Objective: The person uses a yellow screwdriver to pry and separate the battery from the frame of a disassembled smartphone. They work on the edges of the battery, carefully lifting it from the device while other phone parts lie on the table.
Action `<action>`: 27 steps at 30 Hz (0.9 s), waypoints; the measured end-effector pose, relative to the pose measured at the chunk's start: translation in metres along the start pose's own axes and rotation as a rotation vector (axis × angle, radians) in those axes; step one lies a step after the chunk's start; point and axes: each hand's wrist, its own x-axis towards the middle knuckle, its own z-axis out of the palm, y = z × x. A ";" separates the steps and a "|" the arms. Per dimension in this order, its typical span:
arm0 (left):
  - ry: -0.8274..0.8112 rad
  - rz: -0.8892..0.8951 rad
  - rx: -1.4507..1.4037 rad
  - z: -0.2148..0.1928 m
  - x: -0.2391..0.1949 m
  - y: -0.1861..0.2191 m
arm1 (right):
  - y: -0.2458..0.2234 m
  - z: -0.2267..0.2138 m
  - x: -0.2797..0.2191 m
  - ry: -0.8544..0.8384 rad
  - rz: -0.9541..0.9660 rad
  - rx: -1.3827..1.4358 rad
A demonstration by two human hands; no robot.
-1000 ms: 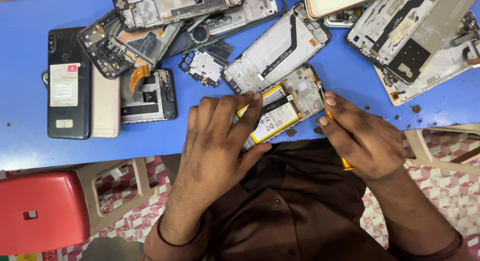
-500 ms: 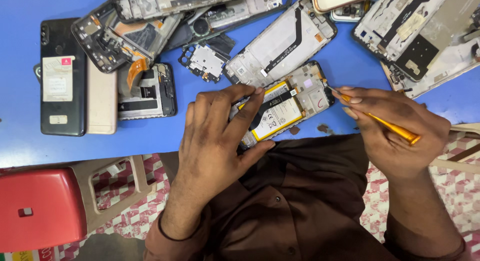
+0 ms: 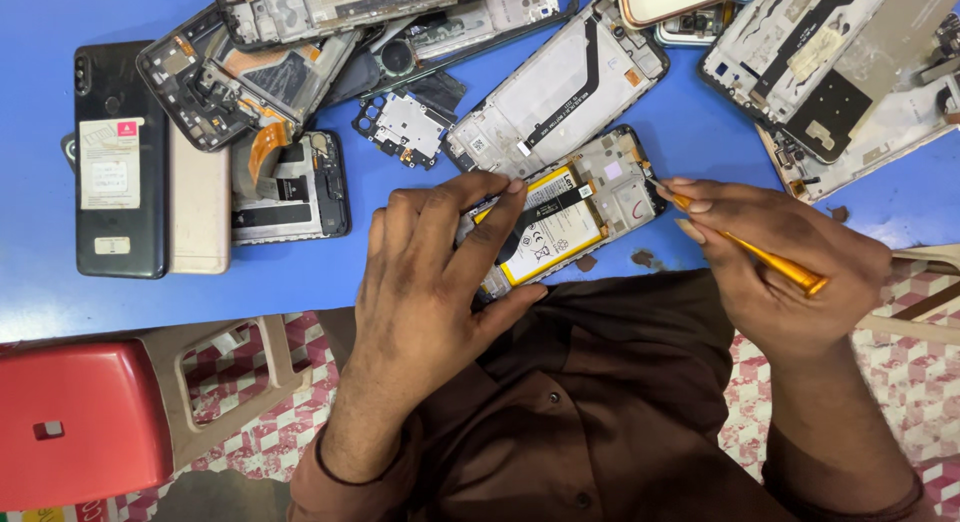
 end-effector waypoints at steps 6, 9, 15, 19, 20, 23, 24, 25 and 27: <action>0.007 0.007 0.007 0.001 0.000 0.000 | -0.003 0.001 0.002 0.005 -0.013 -0.025; 0.004 -0.001 0.003 0.001 0.000 0.001 | 0.000 0.001 0.002 0.014 -0.009 -0.023; 0.008 -0.030 -0.060 0.000 -0.002 -0.002 | 0.013 0.001 -0.009 0.076 0.039 0.104; 0.020 -0.034 -0.141 -0.005 -0.009 -0.006 | 0.020 -0.007 -0.023 0.070 0.071 0.145; 0.024 -0.038 -0.159 -0.007 -0.012 -0.006 | 0.022 -0.007 -0.027 0.067 0.075 0.162; 0.029 -0.082 -0.143 -0.010 -0.020 -0.007 | 0.027 -0.011 -0.035 0.055 0.097 0.243; 0.035 -0.075 -0.134 -0.009 -0.022 -0.007 | 0.027 -0.012 -0.037 0.047 0.102 0.266; 0.041 -0.068 -0.126 -0.009 -0.024 -0.008 | 0.028 -0.013 -0.037 0.027 0.097 0.277; 0.054 -0.057 -0.106 -0.007 -0.026 -0.008 | 0.025 -0.013 -0.037 -0.005 0.062 0.273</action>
